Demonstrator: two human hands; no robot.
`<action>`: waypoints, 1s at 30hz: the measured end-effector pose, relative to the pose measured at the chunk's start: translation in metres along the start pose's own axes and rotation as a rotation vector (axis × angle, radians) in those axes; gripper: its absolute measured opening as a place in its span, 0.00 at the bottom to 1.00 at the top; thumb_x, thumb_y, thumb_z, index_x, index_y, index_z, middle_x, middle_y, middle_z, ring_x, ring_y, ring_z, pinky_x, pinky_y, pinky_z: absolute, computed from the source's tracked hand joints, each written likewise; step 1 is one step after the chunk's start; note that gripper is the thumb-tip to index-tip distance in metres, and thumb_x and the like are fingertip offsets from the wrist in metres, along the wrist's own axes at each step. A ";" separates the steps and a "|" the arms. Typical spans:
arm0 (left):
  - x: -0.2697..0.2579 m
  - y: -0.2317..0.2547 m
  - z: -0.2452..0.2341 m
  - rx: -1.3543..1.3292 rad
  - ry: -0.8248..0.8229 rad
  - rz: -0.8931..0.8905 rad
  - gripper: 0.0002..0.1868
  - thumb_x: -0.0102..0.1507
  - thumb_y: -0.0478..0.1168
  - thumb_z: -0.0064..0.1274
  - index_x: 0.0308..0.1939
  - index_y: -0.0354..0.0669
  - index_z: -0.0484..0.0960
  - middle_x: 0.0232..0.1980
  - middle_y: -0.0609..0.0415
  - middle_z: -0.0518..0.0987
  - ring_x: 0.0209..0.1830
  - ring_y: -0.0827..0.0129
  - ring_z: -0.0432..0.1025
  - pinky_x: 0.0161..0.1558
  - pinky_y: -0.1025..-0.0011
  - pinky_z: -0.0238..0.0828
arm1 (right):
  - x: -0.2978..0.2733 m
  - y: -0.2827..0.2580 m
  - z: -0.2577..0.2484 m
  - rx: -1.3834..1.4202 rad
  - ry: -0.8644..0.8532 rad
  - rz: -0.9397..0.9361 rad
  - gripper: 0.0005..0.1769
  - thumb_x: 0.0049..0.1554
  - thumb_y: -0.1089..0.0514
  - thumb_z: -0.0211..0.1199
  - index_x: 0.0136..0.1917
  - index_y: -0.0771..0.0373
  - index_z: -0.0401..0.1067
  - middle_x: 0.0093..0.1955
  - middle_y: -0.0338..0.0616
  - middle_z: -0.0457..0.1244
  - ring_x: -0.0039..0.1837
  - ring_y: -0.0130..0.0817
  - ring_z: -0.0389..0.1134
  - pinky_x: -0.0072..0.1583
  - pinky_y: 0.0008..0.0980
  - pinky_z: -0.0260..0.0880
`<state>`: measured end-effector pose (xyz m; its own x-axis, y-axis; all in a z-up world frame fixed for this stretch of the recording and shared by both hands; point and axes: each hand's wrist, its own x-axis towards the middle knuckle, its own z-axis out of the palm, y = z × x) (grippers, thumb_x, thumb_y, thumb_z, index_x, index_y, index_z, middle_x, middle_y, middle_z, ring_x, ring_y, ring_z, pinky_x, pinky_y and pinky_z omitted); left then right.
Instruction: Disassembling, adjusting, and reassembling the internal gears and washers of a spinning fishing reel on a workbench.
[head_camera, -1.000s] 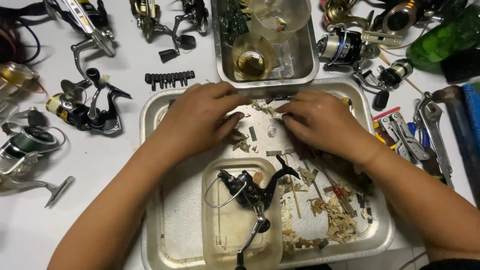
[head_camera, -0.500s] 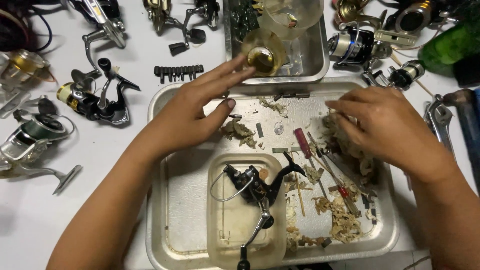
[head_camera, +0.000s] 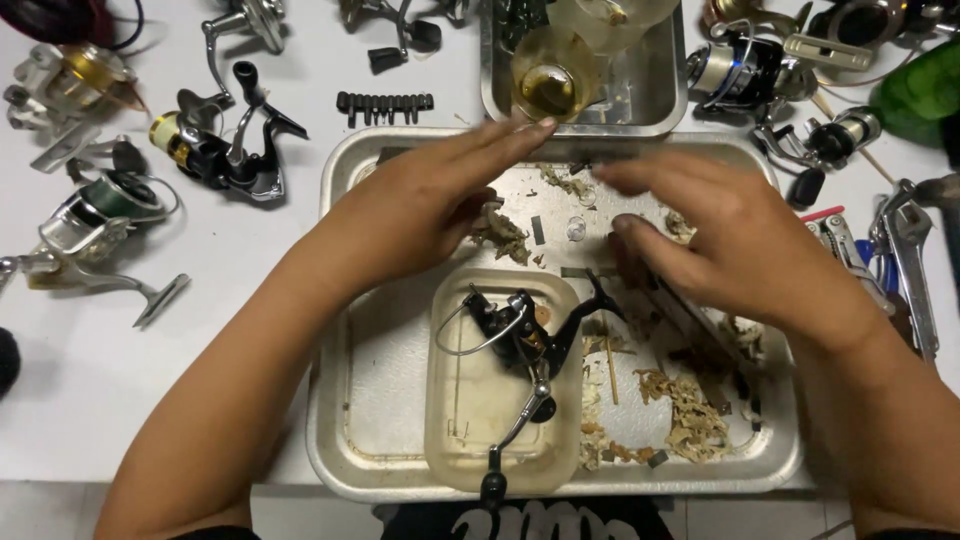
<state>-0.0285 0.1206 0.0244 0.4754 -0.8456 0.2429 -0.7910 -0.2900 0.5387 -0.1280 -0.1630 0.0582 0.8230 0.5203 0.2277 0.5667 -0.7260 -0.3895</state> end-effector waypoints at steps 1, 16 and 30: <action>-0.001 0.002 -0.002 0.005 0.005 0.001 0.48 0.63 0.26 0.54 0.80 0.65 0.50 0.83 0.43 0.60 0.76 0.46 0.66 0.64 0.54 0.72 | 0.002 -0.002 0.003 -0.004 0.002 -0.005 0.21 0.61 0.66 0.57 0.67 0.73 0.69 0.59 0.57 0.69 0.59 0.45 0.71 0.65 0.39 0.74; 0.023 0.023 0.006 -1.720 0.206 -0.159 0.44 0.65 0.70 0.31 0.81 0.66 0.38 0.86 0.44 0.40 0.80 0.31 0.48 0.70 0.30 0.56 | 0.020 -0.033 -0.001 -0.120 0.160 0.125 0.30 0.69 0.52 0.50 0.79 0.70 0.57 0.79 0.62 0.57 0.78 0.54 0.57 0.78 0.54 0.56; 0.034 0.044 -0.018 -1.639 0.203 -0.051 0.48 0.65 0.69 0.37 0.82 0.62 0.35 0.86 0.22 0.37 0.90 0.41 0.31 0.85 0.53 0.25 | -0.036 0.058 -0.022 -0.513 -0.110 0.445 0.30 0.74 0.43 0.36 0.73 0.62 0.71 0.62 0.61 0.69 0.64 0.55 0.69 0.74 0.54 0.58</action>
<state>-0.0398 0.0876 0.0709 0.6302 -0.7436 0.2234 0.3857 0.5495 0.7411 -0.1240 -0.2338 0.0473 0.9884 0.1460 0.0411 0.1437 -0.9882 0.0534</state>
